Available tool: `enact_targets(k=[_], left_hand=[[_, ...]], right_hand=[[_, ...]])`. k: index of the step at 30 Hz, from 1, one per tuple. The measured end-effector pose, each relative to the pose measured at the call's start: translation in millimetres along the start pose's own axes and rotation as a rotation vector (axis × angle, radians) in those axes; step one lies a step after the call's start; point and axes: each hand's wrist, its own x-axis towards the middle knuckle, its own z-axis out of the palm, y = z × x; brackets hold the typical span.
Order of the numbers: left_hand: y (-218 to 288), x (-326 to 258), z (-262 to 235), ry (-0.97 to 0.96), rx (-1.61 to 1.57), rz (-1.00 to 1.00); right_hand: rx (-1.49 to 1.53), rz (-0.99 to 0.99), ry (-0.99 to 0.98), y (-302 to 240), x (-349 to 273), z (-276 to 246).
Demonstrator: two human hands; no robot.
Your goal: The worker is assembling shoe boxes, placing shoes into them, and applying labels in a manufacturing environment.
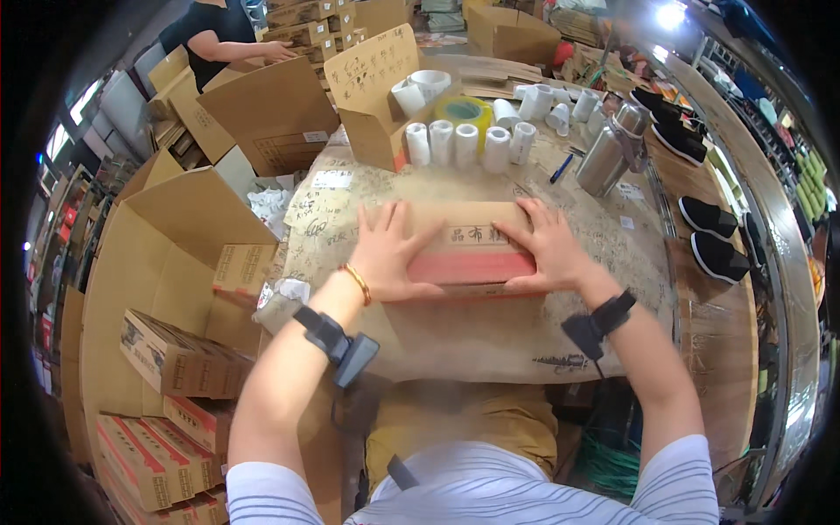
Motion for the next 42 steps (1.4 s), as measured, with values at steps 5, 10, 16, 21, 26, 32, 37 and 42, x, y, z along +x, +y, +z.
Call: enact_targets(k=[5, 10, 16, 21, 26, 32, 37, 42], left_hand=[[1.6, -21.2, 7.0, 0.316, -0.186, -0.031], [9.4, -66.5, 75.3, 0.549, -1.66, -0.482], [16.3, -106.2, 49.2, 0.461, -1.863, -0.281], [-7.9, -190.0, -11.0, 0.78, -1.975, -0.341], [-22.4, -338.5, -64.9, 1.077, -1.812, -0.383], [-12.4, -587.6, -137.4, 2.007, -1.121, -0.782], [-13.0, -680.8, -212.5, 2.245, -0.857, -0.97], [-44.5, -773.5, -213.7, 2.36, -0.936, -1.308]], right_hand=[[0.218, 0.062, 0.333, 5.2, -26.4, 32.6], [1.781, 0.732, 0.289, -8.2, -95.9, 75.3], [1.451, 0.542, -0.025, 1.2, -107.8, 60.2], [1.34, 0.267, -0.159, 14.1, -57.8, 83.6], [1.608, 0.079, 0.251, -84.2, 34.3, 105.9], [1.237, 0.235, 0.174, -108.7, 61.7, 169.0], [0.972, 0.098, 0.154, -129.8, 53.2, 183.3], [0.968, 0.113, 0.188, -139.1, 58.1, 184.8]])
